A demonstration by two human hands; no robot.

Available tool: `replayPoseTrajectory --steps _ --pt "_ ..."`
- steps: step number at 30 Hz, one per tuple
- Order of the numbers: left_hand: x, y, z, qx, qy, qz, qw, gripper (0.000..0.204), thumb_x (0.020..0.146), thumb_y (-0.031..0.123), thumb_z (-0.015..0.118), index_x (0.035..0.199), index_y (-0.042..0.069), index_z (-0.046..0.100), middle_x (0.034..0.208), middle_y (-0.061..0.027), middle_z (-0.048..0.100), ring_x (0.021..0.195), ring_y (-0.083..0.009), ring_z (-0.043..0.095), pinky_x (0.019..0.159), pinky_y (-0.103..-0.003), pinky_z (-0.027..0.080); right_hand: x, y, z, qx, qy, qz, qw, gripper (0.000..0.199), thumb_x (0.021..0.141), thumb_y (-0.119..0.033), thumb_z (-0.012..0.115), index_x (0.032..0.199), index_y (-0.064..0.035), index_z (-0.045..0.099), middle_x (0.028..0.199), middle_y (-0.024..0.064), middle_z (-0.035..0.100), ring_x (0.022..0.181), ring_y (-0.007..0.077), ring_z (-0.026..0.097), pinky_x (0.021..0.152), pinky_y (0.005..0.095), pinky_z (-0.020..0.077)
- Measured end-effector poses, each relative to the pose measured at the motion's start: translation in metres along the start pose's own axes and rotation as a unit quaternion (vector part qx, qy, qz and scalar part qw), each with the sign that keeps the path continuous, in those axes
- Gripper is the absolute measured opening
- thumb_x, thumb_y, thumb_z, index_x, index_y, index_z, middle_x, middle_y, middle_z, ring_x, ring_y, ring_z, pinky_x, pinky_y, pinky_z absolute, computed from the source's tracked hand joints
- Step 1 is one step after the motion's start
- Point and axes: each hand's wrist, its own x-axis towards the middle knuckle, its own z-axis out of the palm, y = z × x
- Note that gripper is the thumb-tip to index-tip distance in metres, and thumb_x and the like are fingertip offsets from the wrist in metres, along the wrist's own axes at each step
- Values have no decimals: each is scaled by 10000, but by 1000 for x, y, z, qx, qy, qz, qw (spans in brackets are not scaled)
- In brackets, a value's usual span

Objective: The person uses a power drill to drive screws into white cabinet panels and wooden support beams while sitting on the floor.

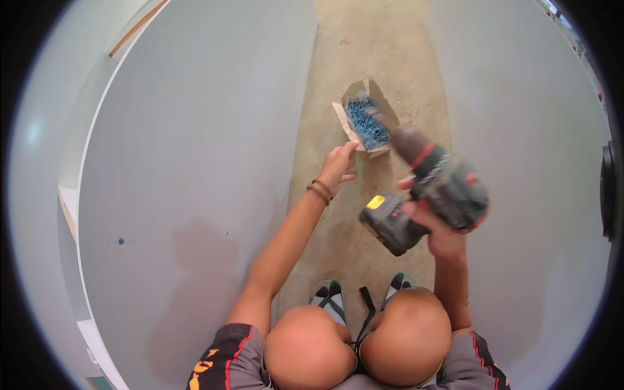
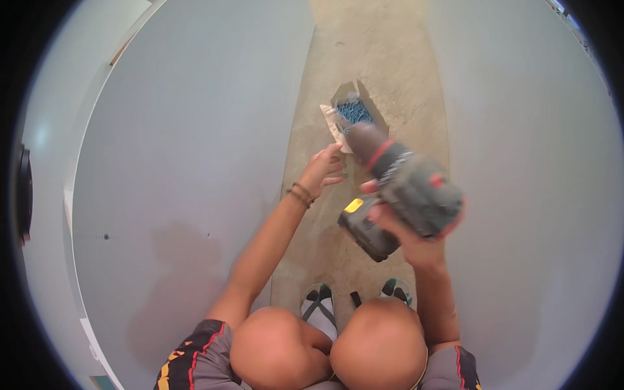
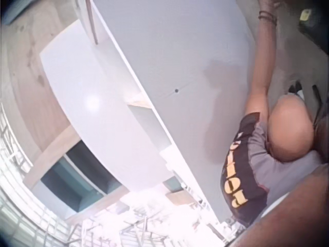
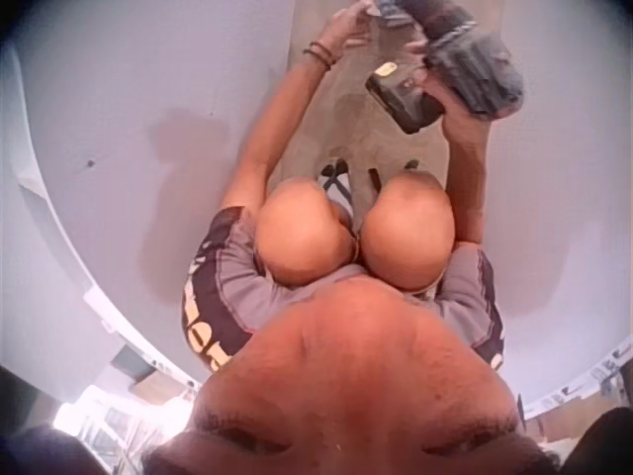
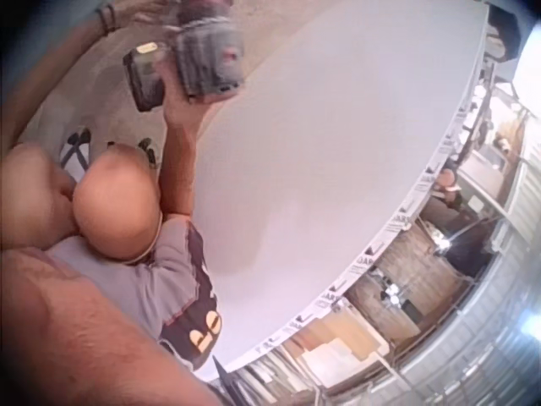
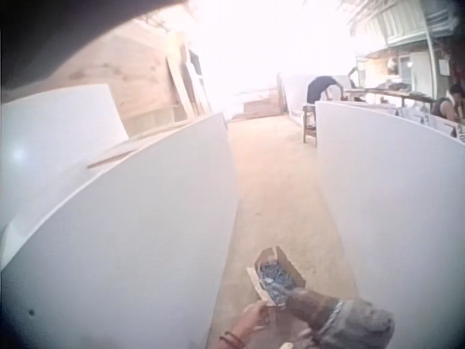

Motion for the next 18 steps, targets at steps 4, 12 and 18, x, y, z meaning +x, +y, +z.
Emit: replayPoseTrajectory --steps 4,12,18 --pt "57 -3 57 -66 1 -88 994 535 1005 351 528 1360 -38 441 1348 -172 543 1189 -335 581 957 -494 537 18 -27 -50 -65 117 -99 986 417 711 -32 703 1121 -7 626 1014 94 657 752 146 608 757 302 500" --pt "79 -76 36 -259 19 -81 962 330 1031 67 429 1329 -73 443 1320 -192 556 1152 -373 602 931 -553 566 25 -71 -40 -90 208 -168 959 422 709 -34 708 1120 -19 613 1007 101 664 754 146 613 747 303 514" --pt "83 -87 8 -260 30 -72 963 354 975 -15 435 1327 -57 427 1257 -232 574 1063 -394 645 827 -542 617 21 -99 7 -28 218 -130 967 408 703 -48 730 1098 -21 629 988 78 675 860 146 615 811 323 492"
